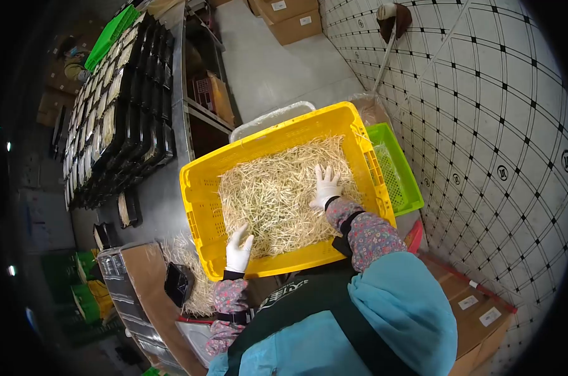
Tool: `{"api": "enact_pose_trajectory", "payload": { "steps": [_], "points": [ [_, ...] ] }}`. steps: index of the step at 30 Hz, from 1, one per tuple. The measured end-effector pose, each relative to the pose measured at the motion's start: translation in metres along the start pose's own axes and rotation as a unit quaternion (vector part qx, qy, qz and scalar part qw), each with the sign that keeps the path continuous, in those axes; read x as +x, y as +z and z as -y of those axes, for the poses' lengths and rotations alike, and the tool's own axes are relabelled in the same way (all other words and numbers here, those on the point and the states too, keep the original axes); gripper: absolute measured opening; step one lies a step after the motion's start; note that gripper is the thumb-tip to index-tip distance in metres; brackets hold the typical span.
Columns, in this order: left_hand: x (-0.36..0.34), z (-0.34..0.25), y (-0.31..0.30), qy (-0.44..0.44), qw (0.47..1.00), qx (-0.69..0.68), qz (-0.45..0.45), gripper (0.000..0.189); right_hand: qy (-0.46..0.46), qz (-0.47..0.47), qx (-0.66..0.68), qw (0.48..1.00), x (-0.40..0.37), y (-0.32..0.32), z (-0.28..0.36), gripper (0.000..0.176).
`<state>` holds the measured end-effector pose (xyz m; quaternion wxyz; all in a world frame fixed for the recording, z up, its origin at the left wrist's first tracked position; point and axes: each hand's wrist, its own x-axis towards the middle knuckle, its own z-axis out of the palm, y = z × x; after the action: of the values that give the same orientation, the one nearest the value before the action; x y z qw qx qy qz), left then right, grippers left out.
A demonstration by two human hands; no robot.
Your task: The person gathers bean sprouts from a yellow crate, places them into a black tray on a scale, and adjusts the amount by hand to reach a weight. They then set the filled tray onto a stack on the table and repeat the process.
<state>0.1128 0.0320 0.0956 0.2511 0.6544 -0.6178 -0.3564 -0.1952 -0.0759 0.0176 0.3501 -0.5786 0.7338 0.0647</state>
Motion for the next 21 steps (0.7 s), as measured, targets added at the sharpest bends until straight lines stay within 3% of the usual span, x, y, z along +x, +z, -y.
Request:
{"api": "enact_pose_trajectory", "payload": {
  "steps": [5,9,12,15,18,19,21],
  "points": [
    [-0.008,0.026,-0.005,-0.058,0.996,-0.057,-0.029,0.038,-0.055,-0.031,0.057,0.996,0.037,0.023,-0.047,0.112],
    [-0.007,0.032,-0.009,-0.089,0.993,-0.073,-0.03,0.037,0.039,0.003,0.006,0.999,0.008,-0.006,-0.031,0.115],
    [0.001,0.033,-0.002,-0.101,0.99,-0.1,-0.016,0.037,0.038,-0.014,0.014,0.999,-0.001,0.0,-0.025,0.111],
    [0.011,0.023,-0.002,-0.097,0.987,-0.125,0.006,0.037,0.018,0.046,0.126,0.991,0.047,0.034,-0.071,0.098],
    [0.02,0.038,-0.009,-0.06,0.988,-0.142,0.017,0.036,-0.026,0.005,0.125,0.992,0.03,0.0,-0.081,0.085],
    [0.023,0.034,-0.015,-0.059,0.991,-0.121,0.024,0.036,-0.035,-0.056,0.148,0.987,0.025,-0.004,-0.084,0.08],
    [0.028,0.034,-0.021,-0.088,0.977,-0.19,0.028,0.036,-0.064,-0.063,0.174,0.981,0.0,-0.042,-0.068,0.081]
  ]
}}
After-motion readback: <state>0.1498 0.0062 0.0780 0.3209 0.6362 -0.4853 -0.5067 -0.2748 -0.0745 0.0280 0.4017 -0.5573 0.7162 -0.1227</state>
